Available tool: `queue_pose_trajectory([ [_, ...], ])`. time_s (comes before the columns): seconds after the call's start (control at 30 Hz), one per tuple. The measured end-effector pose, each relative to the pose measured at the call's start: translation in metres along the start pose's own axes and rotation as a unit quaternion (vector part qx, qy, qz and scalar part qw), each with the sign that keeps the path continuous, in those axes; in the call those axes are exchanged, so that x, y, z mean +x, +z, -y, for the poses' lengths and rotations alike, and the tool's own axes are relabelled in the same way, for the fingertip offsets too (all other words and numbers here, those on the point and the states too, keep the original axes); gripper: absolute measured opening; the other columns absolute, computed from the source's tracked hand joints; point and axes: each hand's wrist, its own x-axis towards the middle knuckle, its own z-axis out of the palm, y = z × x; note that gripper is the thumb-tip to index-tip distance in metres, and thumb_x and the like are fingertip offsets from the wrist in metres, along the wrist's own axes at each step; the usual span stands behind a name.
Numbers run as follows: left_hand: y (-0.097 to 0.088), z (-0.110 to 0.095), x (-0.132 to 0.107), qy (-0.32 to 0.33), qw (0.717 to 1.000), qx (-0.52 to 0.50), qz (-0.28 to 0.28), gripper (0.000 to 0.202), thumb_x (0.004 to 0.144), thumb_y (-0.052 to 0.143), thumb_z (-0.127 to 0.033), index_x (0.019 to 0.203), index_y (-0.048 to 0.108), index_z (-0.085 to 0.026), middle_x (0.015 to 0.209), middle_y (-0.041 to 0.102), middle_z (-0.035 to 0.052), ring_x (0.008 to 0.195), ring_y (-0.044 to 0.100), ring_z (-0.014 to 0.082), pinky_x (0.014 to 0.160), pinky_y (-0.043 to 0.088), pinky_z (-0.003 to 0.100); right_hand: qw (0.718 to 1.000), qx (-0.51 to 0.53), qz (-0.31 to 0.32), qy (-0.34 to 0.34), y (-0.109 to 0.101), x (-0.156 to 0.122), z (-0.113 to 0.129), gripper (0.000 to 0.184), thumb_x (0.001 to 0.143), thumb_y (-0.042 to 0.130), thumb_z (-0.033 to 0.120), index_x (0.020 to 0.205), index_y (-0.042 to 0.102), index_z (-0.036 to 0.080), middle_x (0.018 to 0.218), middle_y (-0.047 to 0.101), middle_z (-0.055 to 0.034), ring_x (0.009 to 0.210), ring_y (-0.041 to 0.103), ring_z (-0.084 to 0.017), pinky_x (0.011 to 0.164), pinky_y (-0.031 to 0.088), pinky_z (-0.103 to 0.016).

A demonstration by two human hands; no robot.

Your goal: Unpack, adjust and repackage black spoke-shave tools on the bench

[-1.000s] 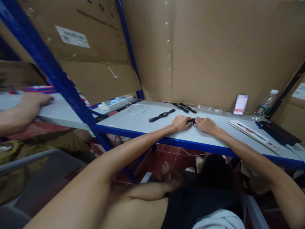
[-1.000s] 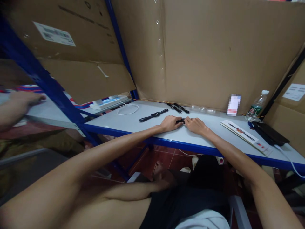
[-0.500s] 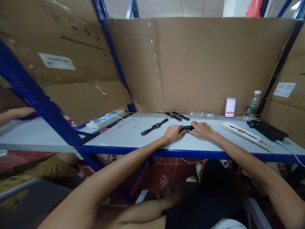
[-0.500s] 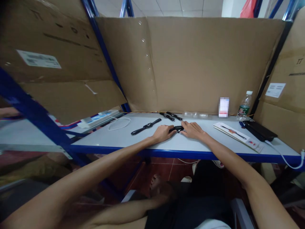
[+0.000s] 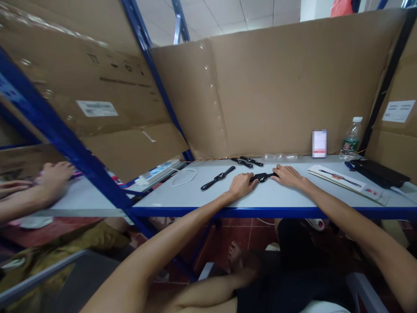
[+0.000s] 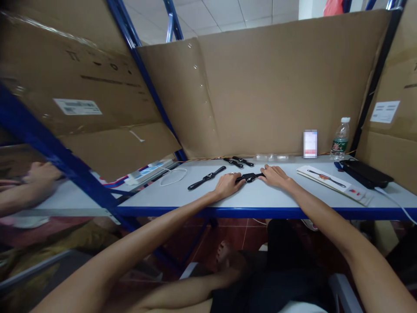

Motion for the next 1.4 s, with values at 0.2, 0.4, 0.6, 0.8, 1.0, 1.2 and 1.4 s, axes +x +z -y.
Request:
queue_pose_trajectory([
  [0.2,0.003,0.002,0.001,0.005,1.0,-0.014,-0.014,0.037,0.102,0.046,-0.047,0.112,0.067,-0.019,0.103,0.074,0.0129,0.095,0.069,0.0268,0.079,0.045,0.034,1.0,-0.003,0.0,0.007,-0.001,-0.001,0.001,0.044,0.107,0.038,0.049,0.125,0.062,0.017,0.125,0.064,-0.0157,0.102,0.069,-0.029,0.083,0.047,-0.035],
  [0.4,0.002,0.001,0.001,0.006,0.999,-0.031,-0.021,0.035,0.102,0.045,-0.045,0.114,0.066,-0.019,0.107,0.072,0.0126,0.097,0.068,0.0261,0.08,0.046,0.034,1.0,-0.006,0.003,0.008,0.0,-0.001,0.0,0.045,0.107,0.036,0.05,0.125,0.062,0.017,0.125,0.064,-0.0149,0.104,0.068,-0.027,0.084,0.046,-0.033],
  [0.6,0.005,0.002,0.001,0.01,0.999,-0.031,-0.035,0.031,0.102,0.043,-0.039,0.112,0.065,-0.019,0.109,0.069,0.0121,0.1,0.066,0.0255,0.079,0.047,0.034,1.0,-0.01,-0.001,0.003,-0.002,-0.003,0.001,0.047,0.108,0.034,0.05,0.125,0.062,0.017,0.125,0.063,-0.0153,0.103,0.068,-0.027,0.085,0.046,-0.034],
  [0.8,0.007,0.006,0.002,0.04,0.997,-0.031,-0.06,0.03,0.1,0.045,-0.03,0.121,0.062,-0.017,0.115,0.065,0.0139,0.108,0.061,0.0267,0.094,0.048,0.038,1.0,-0.013,-0.004,0.008,-0.003,-0.002,0.002,0.047,0.107,0.036,0.051,0.123,0.064,0.017,0.125,0.064,-0.0148,0.103,0.069,-0.027,0.084,0.047,-0.033],
  [1.0,0.012,0.012,0.004,0.117,0.989,-0.081,-0.044,0.04,0.097,0.052,-0.028,0.136,0.062,-0.024,0.12,0.066,0.0114,0.113,0.061,0.0258,0.102,0.046,0.038,1.0,0.005,-0.014,0.008,-0.004,-0.005,0.002,0.044,0.105,0.043,0.048,0.129,0.063,0.018,0.128,0.064,-0.0153,0.104,0.069,-0.029,0.086,0.048,-0.036],
  [1.2,0.012,0.012,0.006,0.101,0.989,-0.099,-0.032,0.043,0.099,0.052,-0.031,0.141,0.062,-0.027,0.119,0.068,0.0108,0.114,0.06,0.0265,0.102,0.047,0.038,0.998,0.034,-0.046,0.039,-0.021,-0.004,-0.003,0.041,0.105,0.042,0.044,0.122,0.07,0.019,0.125,0.069,-0.0142,0.106,0.068,-0.027,0.086,0.047,-0.033],
  [1.4,0.003,0.007,0.002,0.146,0.986,-0.077,-0.017,0.045,0.103,0.047,-0.034,0.146,0.058,-0.033,0.119,0.066,0.0111,0.11,0.062,0.0247,0.101,0.047,0.04,0.985,0.034,-0.09,0.144,-0.038,-0.034,0.004,0.048,0.107,0.032,0.042,0.099,0.074,0.021,0.095,0.077,-0.012,0.088,0.071,-0.027,0.071,0.044,-0.032],
])
